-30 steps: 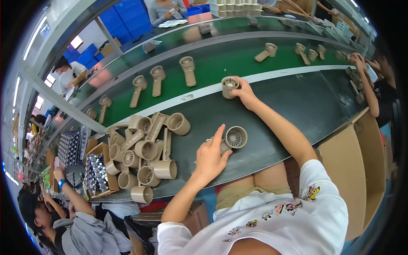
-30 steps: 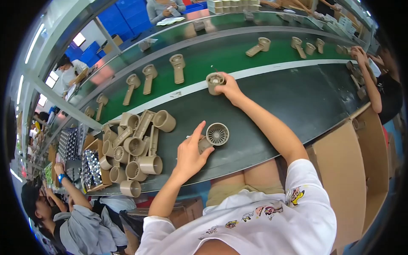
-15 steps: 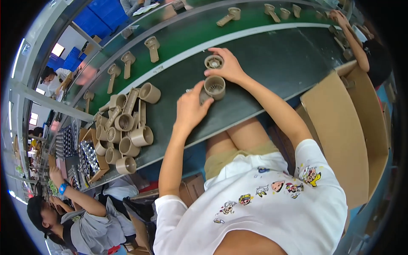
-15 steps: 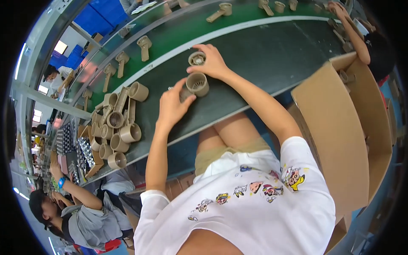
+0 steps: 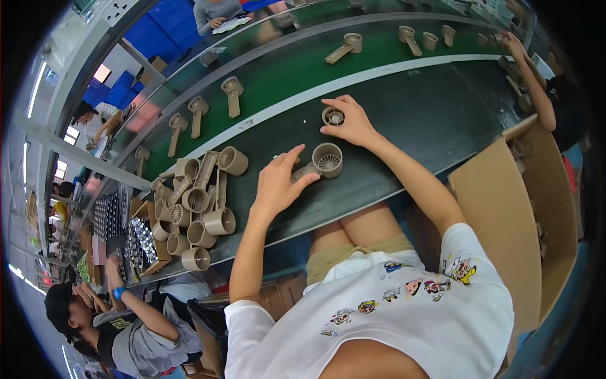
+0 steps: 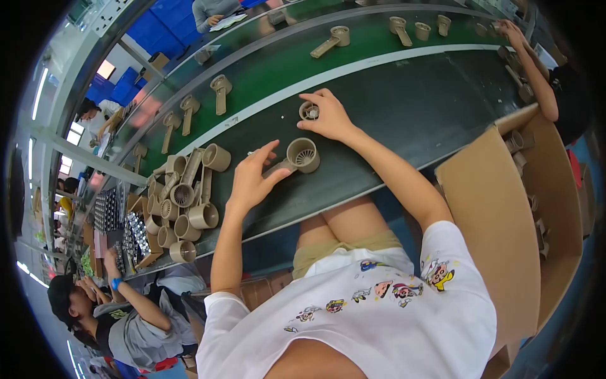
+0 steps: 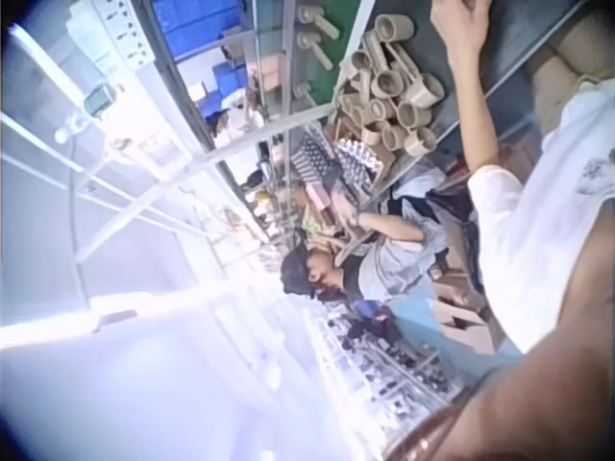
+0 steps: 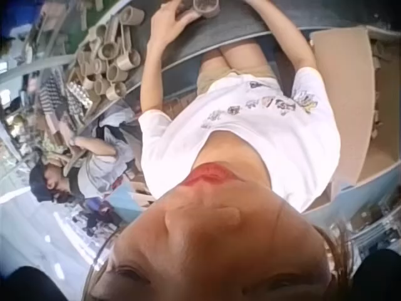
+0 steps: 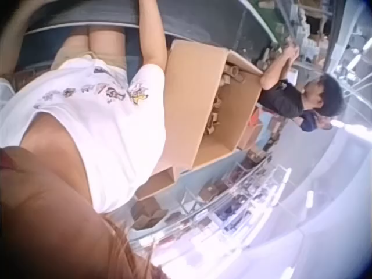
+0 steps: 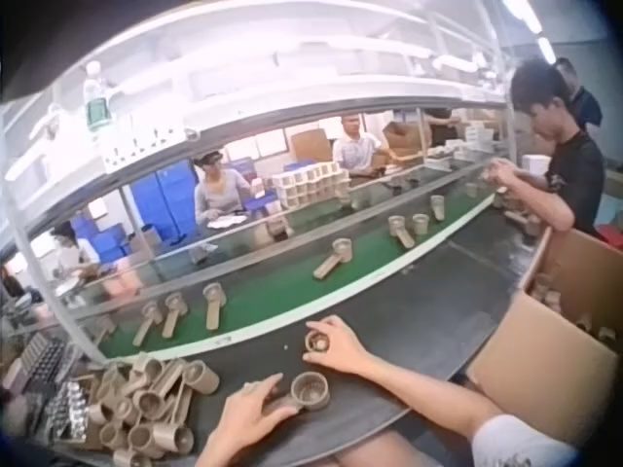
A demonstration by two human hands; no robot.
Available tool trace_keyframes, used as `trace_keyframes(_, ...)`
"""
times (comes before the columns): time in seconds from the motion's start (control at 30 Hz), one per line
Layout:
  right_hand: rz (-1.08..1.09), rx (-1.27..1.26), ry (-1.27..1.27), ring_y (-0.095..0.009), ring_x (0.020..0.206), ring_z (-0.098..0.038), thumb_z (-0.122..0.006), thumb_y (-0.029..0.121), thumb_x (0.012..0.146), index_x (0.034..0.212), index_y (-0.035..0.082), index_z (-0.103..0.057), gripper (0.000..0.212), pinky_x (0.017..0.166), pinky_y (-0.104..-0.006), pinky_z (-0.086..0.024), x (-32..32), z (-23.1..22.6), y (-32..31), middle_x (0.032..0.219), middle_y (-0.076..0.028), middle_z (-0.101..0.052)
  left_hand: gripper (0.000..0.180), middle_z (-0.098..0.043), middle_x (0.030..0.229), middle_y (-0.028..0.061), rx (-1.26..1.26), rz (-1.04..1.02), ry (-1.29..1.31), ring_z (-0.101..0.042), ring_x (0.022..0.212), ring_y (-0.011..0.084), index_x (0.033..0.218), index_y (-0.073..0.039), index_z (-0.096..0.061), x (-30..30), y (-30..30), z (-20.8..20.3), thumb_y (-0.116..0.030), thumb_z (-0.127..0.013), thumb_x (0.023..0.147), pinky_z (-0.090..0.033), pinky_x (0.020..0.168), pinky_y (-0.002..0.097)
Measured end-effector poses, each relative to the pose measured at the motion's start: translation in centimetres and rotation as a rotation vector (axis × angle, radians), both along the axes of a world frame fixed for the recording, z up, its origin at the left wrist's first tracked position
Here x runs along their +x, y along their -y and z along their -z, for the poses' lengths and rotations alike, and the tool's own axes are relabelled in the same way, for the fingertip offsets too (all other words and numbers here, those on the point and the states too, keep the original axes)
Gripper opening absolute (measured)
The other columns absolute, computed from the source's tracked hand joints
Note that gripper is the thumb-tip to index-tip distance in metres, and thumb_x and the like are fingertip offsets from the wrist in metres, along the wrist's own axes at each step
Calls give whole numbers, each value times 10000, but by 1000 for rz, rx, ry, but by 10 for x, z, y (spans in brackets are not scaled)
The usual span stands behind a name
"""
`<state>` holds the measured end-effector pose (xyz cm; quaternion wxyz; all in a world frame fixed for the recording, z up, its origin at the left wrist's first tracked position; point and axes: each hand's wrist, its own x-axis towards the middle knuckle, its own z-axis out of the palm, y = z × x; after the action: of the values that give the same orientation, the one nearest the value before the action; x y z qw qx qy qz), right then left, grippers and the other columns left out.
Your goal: The person assembles handheld fans by threading wires and fitting motor units into plastic casings, then placing the assembled fans onto a conveyor belt.
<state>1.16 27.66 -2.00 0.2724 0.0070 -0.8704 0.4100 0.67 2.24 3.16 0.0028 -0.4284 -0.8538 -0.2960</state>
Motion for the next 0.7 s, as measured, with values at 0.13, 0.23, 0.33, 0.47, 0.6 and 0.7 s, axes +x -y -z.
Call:
trace_keyframes(0.13,46,44,84,-329,982,-609,-828,216,602,1204,21,-605,671,869,-395,-492,2,-15,-3,1021,-154,-612,467,-659,1005,151,161,-10,54,-642,864,300,1241,-68,-585,-23,-12,-18,-294,-691,847,-513,759,373)
trace_keyframes(0.23,-130,43,31,-282,960,-634,-800,63,613,1328,91,-519,769,868,-351,-509,2,-30,-7,1049,-134,-618,370,-652,1033,159,294,-4,33,-640,862,305,1206,-47,-607,-39,-29,-16,-228,-645,887,-512,764,367)
trace_keyframes(0.33,-304,31,-12,-283,1002,-617,-780,2,607,1372,106,-483,827,877,-365,-508,3,-52,-4,1109,-123,-610,325,-648,1040,158,338,-25,11,-641,876,306,1167,-31,-616,-47,-46,-9,-199,-636,890,-513,770,359)
trace_keyframes(0.47,-390,95,-110,-289,1044,-590,-773,4,611,1366,100,-493,812,869,-370,-510,5,-63,5,1121,-114,-609,226,-651,1055,155,408,31,98,-646,886,299,1058,-5,-627,-44,-44,-2,-112,-655,860,-516,765,343)
trace_keyframes(0.6,-461,99,-205,-287,998,-600,-781,8,610,1320,50,-534,753,835,-376,-513,12,-68,15,1088,-115,-625,186,-665,1033,152,453,39,119,-651,850,285,998,3,-636,-33,-36,1,-76,-674,834,-520,747,341)
trace_keyframes(0.7,-481,94,-251,-301,974,-610,-795,13,605,1262,2,-570,694,830,-380,-507,19,-77,18,1085,-133,-637,65,-683,986,171,497,27,47,-671,789,294,876,26,-670,-23,-34,-3,-28,-641,852,-536,696,338)
